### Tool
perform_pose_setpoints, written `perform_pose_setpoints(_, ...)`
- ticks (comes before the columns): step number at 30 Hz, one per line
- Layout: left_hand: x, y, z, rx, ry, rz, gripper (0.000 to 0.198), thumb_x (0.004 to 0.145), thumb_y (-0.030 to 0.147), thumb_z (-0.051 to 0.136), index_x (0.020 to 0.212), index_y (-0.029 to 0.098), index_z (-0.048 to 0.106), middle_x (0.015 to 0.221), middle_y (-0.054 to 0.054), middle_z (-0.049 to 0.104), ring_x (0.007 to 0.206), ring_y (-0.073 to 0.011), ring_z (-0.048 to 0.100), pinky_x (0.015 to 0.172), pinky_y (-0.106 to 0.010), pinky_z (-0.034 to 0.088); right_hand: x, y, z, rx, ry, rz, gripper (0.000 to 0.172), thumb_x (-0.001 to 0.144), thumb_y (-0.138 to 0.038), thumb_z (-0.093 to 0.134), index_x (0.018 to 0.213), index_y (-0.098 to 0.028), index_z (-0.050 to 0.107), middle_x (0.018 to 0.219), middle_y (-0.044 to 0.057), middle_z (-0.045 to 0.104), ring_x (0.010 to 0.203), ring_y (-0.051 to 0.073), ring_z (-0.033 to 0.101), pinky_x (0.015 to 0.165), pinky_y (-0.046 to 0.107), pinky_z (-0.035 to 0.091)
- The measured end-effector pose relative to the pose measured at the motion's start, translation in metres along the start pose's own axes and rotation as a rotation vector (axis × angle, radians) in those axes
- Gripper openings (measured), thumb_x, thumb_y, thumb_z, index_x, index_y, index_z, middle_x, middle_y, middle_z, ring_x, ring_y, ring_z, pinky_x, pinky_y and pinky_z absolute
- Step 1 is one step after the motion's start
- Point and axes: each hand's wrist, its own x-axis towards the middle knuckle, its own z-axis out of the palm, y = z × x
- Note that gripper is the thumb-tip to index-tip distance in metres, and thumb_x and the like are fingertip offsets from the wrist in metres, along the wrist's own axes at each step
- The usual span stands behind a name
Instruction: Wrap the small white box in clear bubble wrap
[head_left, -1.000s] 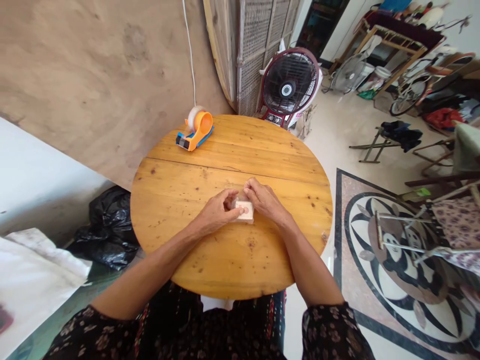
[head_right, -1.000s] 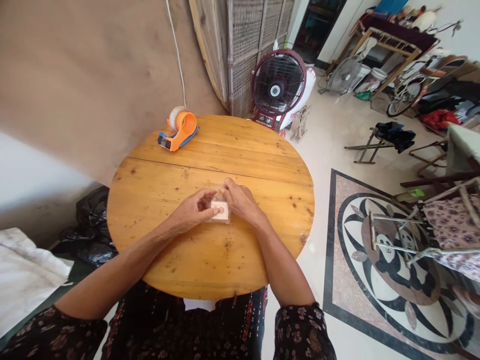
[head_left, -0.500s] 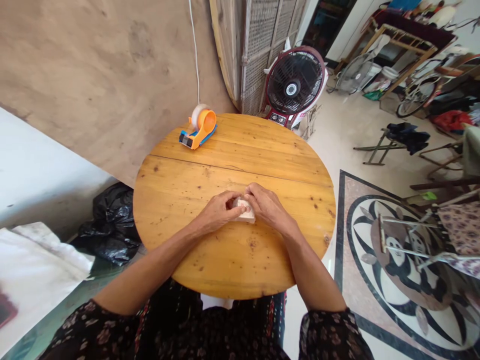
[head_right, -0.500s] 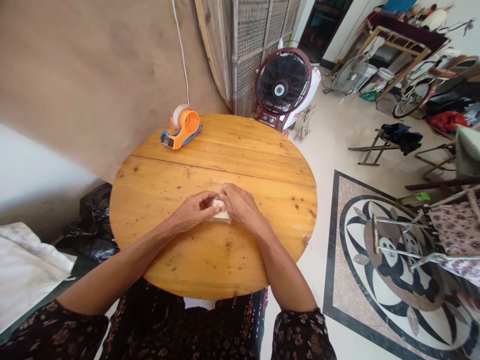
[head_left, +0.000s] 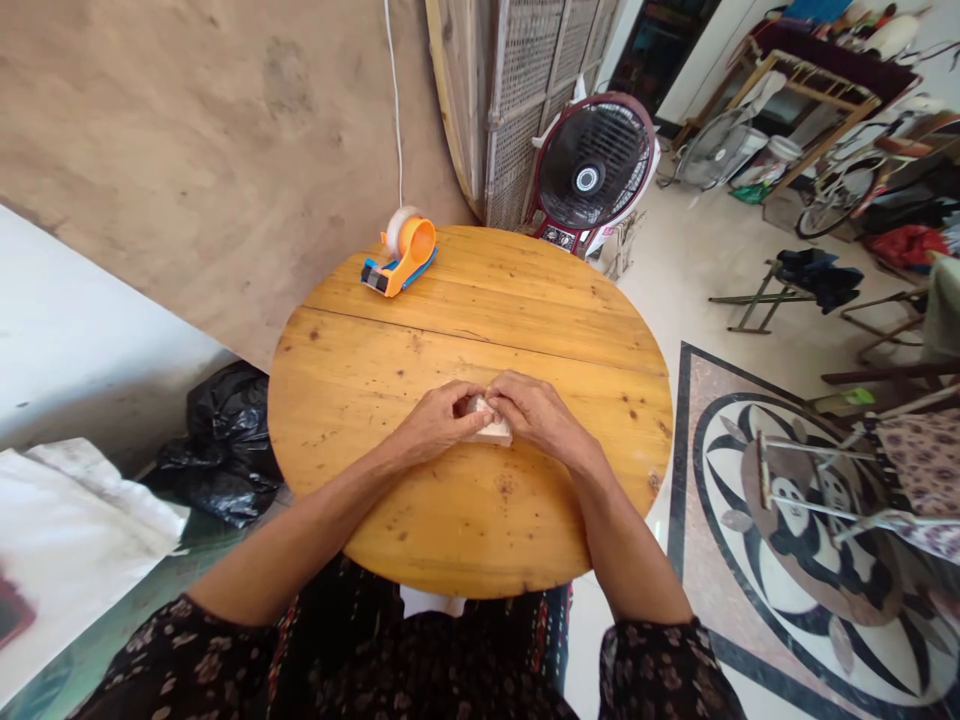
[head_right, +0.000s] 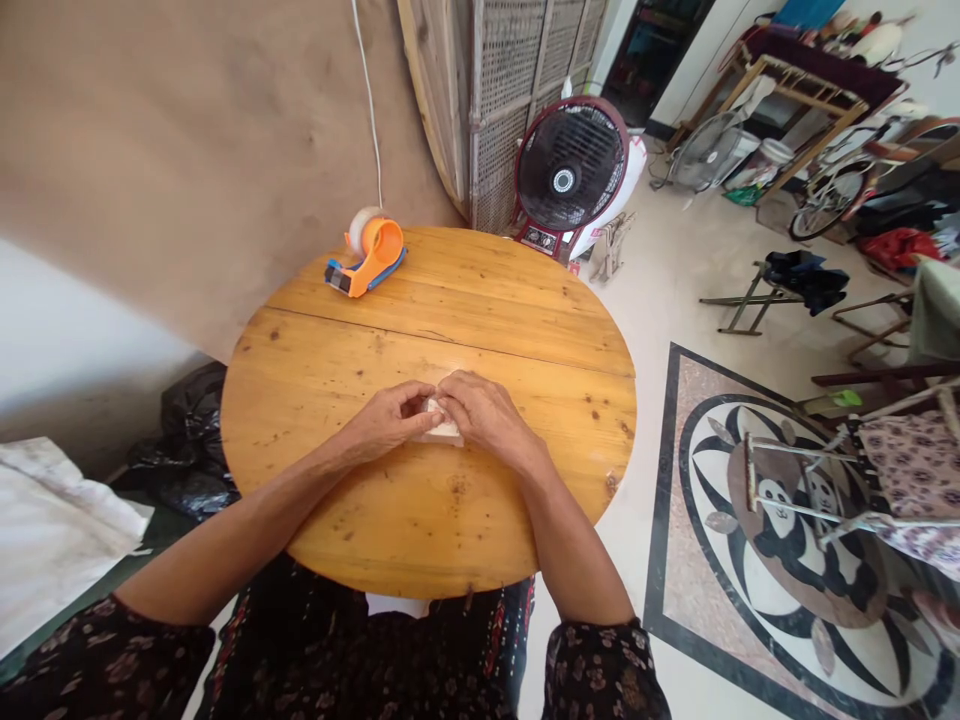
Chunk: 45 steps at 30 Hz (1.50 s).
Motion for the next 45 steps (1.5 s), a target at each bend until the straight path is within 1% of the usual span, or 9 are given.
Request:
perform_pose_setpoints(6,0.001,-0.002,-0.001,0.005,-0.004,-0.014,0.035,0.079,0.039,0.059,0.106,0.018,0.066,0.088,-0.003,0.064,0.072,-0.015,0.052,0.064,-0.026,0.041,-0.01,-0.003,-0.004,-0.182,-0.03,-0.126,0.025,0.091,-0.014,0.044,0.09,-0.021,0.067,0.092,0.007,0.065,0.087,0.019,0.056,0.08,0.031,0.04)
perform_pose_setpoints(11,0.001,-0.005,-0.001,-0.038,-0.023,-0.007,0.036,0.082,0.04,0.058,0.11,0.018,0.065,0.088,-0.003,0.065,0.073,-0.0152,0.054,0.064,-0.026,0.042,-0.017,0.003,-0.003,-0.257,0.046,-0.166,0.03,0.086,-0.009,0.047,0.098,-0.024,0.069,0.112,0.009,0.066,0.1,0.022,0.058,0.089,0.038,0.039)
perform_pose_setpoints(14,0.0,-0.005,-0.001,-0.038,-0.025,-0.037,0.037,0.081,0.044,0.06,0.108,0.018,0.064,0.082,-0.002,0.064,0.069,-0.0144,0.053,0.06,-0.024,0.04,-0.018,0.013,-0.008,-0.185,0.161,-0.11,0.026,0.084,-0.011,0.05,0.095,-0.023,0.07,0.12,0.007,0.064,0.108,0.023,0.059,0.093,0.041,0.039)
perform_pose_setpoints(17,0.0,-0.005,-0.001,-0.044,-0.033,-0.064,0.042,0.08,0.048,0.061,0.109,0.018,0.064,0.078,-0.001,0.063,0.067,-0.0142,0.053,0.058,-0.024,0.04,-0.02,0.021,-0.014,-0.055,0.2,0.011,0.027,0.085,-0.02,0.053,0.109,-0.023,0.066,0.124,0.008,0.061,0.116,0.024,0.056,0.098,0.041,0.041)
perform_pose_setpoints(22,0.001,-0.006,-0.002,-0.066,-0.038,-0.075,0.043,0.079,0.049,0.062,0.11,0.018,0.063,0.083,-0.003,0.065,0.071,-0.0163,0.058,0.06,-0.025,0.043,-0.022,0.021,-0.013,0.01,-0.115,0.093,0.077,0.078,-0.053,0.064,0.143,-0.022,0.038,0.145,0.015,0.042,0.131,0.032,0.043,0.104,0.049,0.037)
perform_pose_setpoints(25,0.001,-0.008,-0.003,-0.055,-0.044,-0.082,0.043,0.08,0.048,0.062,0.11,0.018,0.063,0.085,-0.004,0.067,0.074,-0.0175,0.06,0.062,-0.027,0.045,-0.022,0.019,-0.008,-0.031,-0.178,0.15,0.096,0.07,-0.062,0.066,0.147,-0.018,0.029,0.147,0.02,0.037,0.132,0.037,0.04,0.104,0.053,0.035)
perform_pose_setpoints(32,0.002,-0.01,-0.01,-0.119,-0.094,-0.091,0.052,0.079,0.051,0.061,0.119,0.017,0.059,0.102,-0.007,0.067,0.085,-0.0204,0.062,0.072,-0.031,0.049,-0.019,0.013,-0.003,-0.094,-0.135,0.146,0.074,0.08,-0.045,0.063,0.143,-0.017,0.036,0.14,0.017,0.049,0.127,0.032,0.047,0.103,0.048,0.037)
perform_pose_setpoints(37,0.002,-0.006,-0.02,-0.002,-0.153,-0.065,0.063,0.077,0.052,0.063,0.128,0.017,0.053,0.102,-0.007,0.065,0.085,-0.0209,0.061,0.075,-0.033,0.049,-0.019,0.01,-0.002,-0.095,-0.121,0.207,0.07,0.082,-0.046,0.059,0.143,-0.02,0.037,0.139,0.014,0.05,0.122,0.032,0.051,0.099,0.047,0.041)
perform_pose_setpoints(45,0.002,-0.012,-0.019,-0.032,-0.171,-0.03,0.078,0.072,0.052,0.069,0.138,0.021,0.042,0.109,-0.008,0.061,0.083,-0.0191,0.058,0.074,-0.032,0.048,-0.022,0.017,-0.003,-0.067,-0.107,0.161,0.09,0.071,-0.055,0.069,0.146,-0.02,0.032,0.143,0.016,0.044,0.128,0.033,0.045,0.103,0.049,0.038)
